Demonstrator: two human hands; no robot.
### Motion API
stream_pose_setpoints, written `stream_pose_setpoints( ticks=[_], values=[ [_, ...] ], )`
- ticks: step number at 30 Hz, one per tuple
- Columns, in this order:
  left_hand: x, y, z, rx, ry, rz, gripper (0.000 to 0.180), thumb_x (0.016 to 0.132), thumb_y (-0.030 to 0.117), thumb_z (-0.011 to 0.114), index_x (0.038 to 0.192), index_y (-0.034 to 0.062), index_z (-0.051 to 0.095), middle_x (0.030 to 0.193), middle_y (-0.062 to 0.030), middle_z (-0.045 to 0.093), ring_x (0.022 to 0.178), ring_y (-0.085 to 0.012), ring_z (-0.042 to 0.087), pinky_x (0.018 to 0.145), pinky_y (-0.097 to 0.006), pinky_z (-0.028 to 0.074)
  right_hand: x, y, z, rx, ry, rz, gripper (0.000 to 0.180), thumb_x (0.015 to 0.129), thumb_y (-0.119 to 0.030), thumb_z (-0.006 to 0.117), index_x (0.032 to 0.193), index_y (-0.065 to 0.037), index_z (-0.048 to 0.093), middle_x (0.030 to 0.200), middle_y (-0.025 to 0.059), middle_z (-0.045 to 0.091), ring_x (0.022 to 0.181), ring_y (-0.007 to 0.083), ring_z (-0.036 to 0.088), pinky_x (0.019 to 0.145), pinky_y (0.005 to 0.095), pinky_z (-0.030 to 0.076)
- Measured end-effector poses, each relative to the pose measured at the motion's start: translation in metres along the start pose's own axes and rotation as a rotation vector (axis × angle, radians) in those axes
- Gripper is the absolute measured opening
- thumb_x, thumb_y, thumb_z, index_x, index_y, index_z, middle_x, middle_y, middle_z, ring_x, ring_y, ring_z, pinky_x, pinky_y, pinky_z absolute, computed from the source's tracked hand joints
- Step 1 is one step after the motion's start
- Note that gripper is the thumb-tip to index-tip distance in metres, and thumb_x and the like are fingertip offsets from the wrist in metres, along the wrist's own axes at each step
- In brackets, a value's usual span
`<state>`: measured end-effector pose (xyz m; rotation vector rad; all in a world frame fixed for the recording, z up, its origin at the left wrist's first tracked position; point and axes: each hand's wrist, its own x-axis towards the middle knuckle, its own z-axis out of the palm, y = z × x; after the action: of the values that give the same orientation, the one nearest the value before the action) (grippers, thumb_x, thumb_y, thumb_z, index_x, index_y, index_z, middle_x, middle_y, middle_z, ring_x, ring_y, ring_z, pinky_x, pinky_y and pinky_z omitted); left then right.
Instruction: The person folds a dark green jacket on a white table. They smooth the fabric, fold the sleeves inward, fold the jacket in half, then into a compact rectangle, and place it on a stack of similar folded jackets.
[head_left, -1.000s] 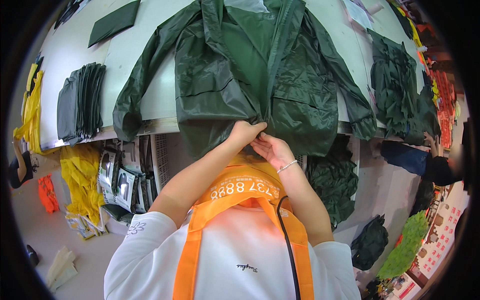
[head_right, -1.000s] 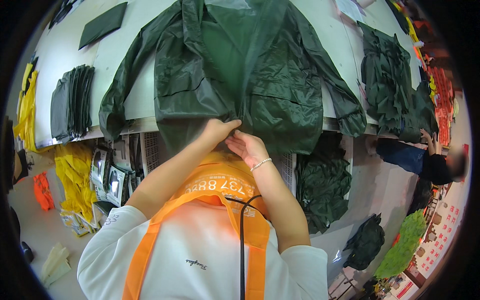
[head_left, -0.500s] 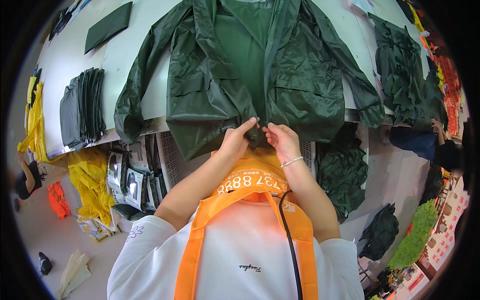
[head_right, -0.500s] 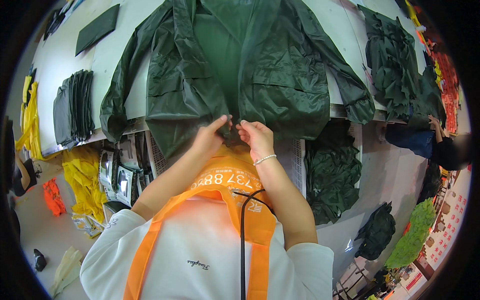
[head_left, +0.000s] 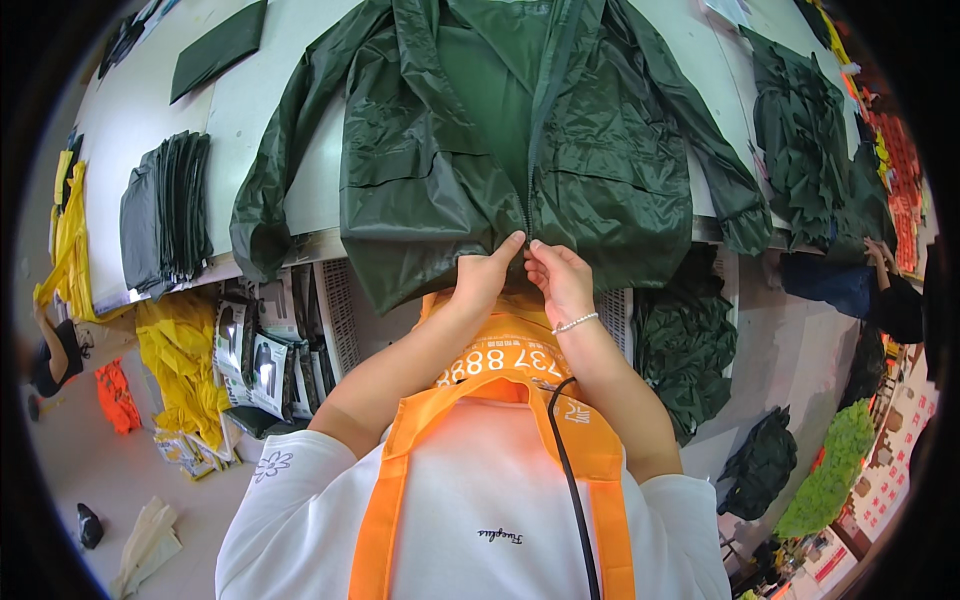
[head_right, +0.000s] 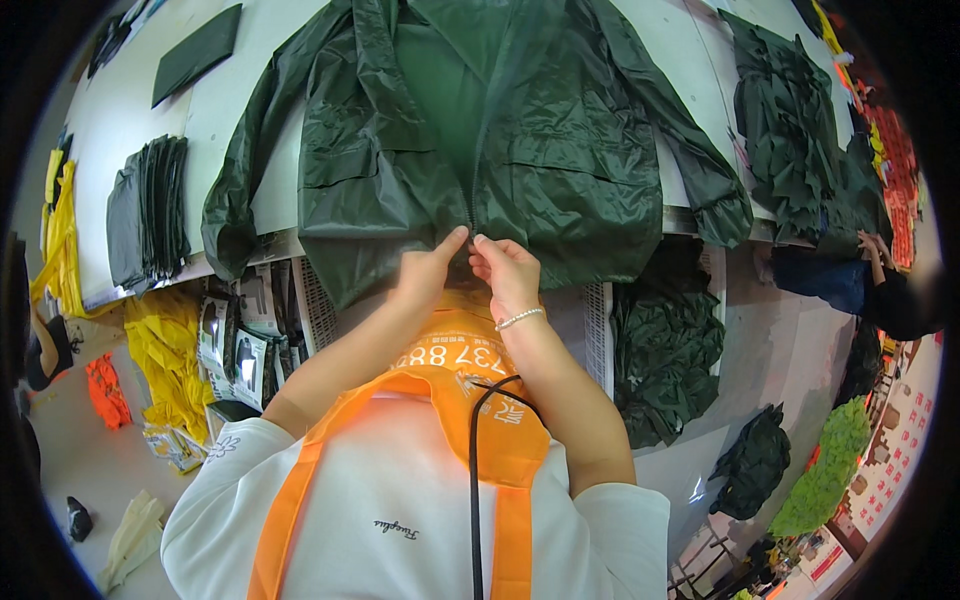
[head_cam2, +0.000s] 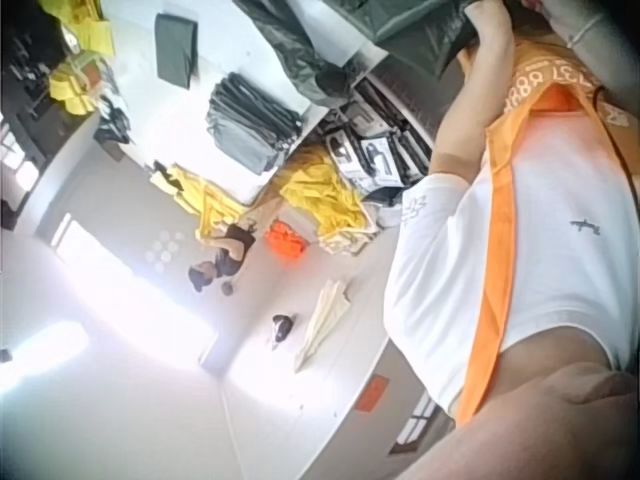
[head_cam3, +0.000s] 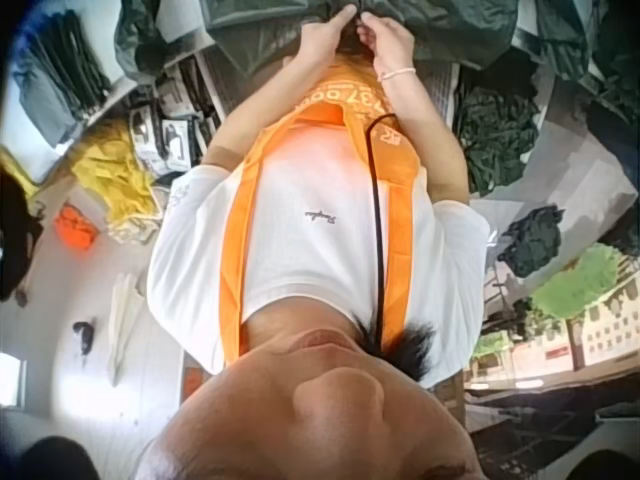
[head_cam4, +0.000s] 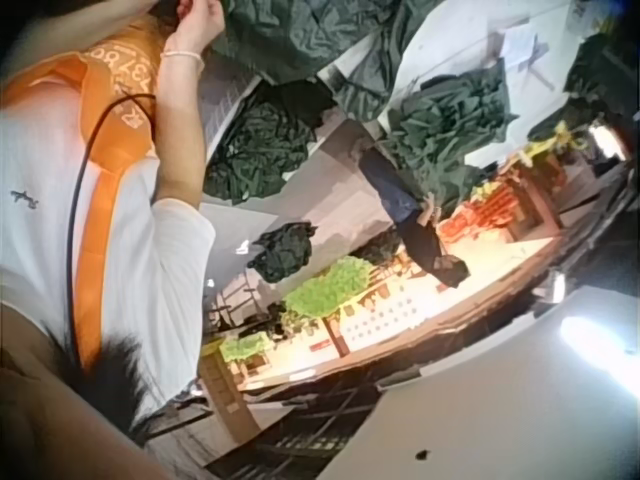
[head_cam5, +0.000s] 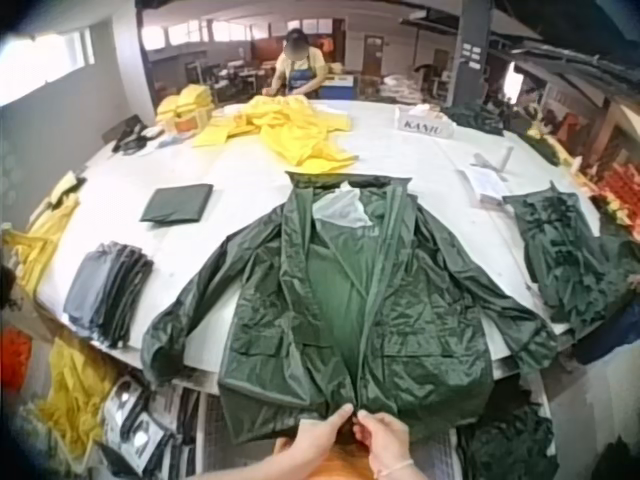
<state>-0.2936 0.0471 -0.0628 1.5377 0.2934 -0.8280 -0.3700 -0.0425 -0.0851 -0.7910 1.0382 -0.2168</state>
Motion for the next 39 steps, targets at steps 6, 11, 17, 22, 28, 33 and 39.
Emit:
stream_pose_setpoints(
  ticks=[6,11,17,22,28,33,39],
  values=[
    [0.01,-0.015,-0.002,0.091,-0.05,0.121,0.019,0.08,0.013,0.071,0.086,-0.0033,0.063,0.085,-0.0041,0.065,0.074,-0.0122,0.057,0.069,-0.028,0.047,-0.004,0.001,0.001,0.058,0.018,0.01,0.01,0.084,-0.011,0.067,0.078,-0.006,0.061,0.079,0.0049,0.066,0.066,0.0091,0.059,0.058,0.0202,0.047],
    [0.024,-0.038,-0.009,0.264,-0.103,0.507,0.025,0.077,0.018,0.074,0.082,-0.0043,0.064,0.076,-0.0065,0.065,0.068,-0.0124,0.057,0.064,-0.031,0.047,-0.004,-0.002,-0.004,0.034,0.026,0.007,0.01,0.082,-0.012,0.069,0.077,-0.007,0.062,0.075,0.0029,0.066,0.061,0.0066,0.057,0.054,0.0186,0.044],
    [0.033,-0.038,-0.022,0.605,-0.146,0.207,0.042,0.073,0.031,0.079,0.079,-0.0082,0.063,0.069,-0.0098,0.064,0.062,-0.014,0.058,0.057,-0.032,0.047,0.001,-0.006,-0.01,-0.614,-0.065,-0.227,0.014,0.082,-0.014,0.068,0.076,-0.005,0.06,0.072,0.0043,0.064,0.059,0.0107,0.057,0.053,0.0237,0.046],
    [0.024,-0.025,-0.032,0.502,-0.245,-0.104,0.051,0.07,0.039,0.08,0.075,-0.0094,0.064,0.067,-0.0102,0.064,0.056,-0.0151,0.057,0.053,-0.031,0.047,0.009,-0.017,-0.016,-1.81,-0.39,-1.101,0.009,0.08,-0.011,0.052,0.087,-0.006,0.051,0.083,0.0095,0.054,0.084,0.0253,0.057,0.069,0.0344,0.049],
    [-0.004,-0.057,-0.042,0.309,-0.55,-0.168,0.056,0.08,0.024,0.073,0.122,-0.0054,0.051,0.124,-0.0152,0.055,0.111,-0.024,0.053,0.097,-0.035,0.041,0.101,-0.091,0.023,-1.706,-0.205,-1.393,0.006,0.082,-0.012,0.054,0.087,-0.009,0.052,0.083,0.0074,0.054,0.081,0.026,0.055,0.069,0.0365,0.047],
    [-0.001,-0.123,-0.045,0.723,-1.049,0.16,0.06,0.085,0.039,0.065,0.128,-0.0004,0.049,0.139,-0.0148,0.043,0.127,-0.0282,0.04,0.109,-0.035,0.029,0.186,-0.16,0.103,-1.767,-0.021,-1.495,0.005,0.085,-0.017,0.055,0.086,-0.011,0.055,0.084,0.0064,0.059,0.08,0.0261,0.059,0.068,0.0379,0.045],
    [0.005,-0.194,-0.054,0.845,-0.885,0.095,0.059,0.086,0.042,0.063,0.127,0.0007,0.051,0.136,-0.0154,0.046,0.126,-0.0276,0.042,0.107,-0.034,0.031,0.288,-0.251,0.172,-1.946,0.148,-1.601,0.019,0.093,-0.029,0.048,0.089,-0.011,0.054,0.088,0.0066,0.062,0.077,0.0286,0.062,0.065,0.0426,0.048]
  ],
)
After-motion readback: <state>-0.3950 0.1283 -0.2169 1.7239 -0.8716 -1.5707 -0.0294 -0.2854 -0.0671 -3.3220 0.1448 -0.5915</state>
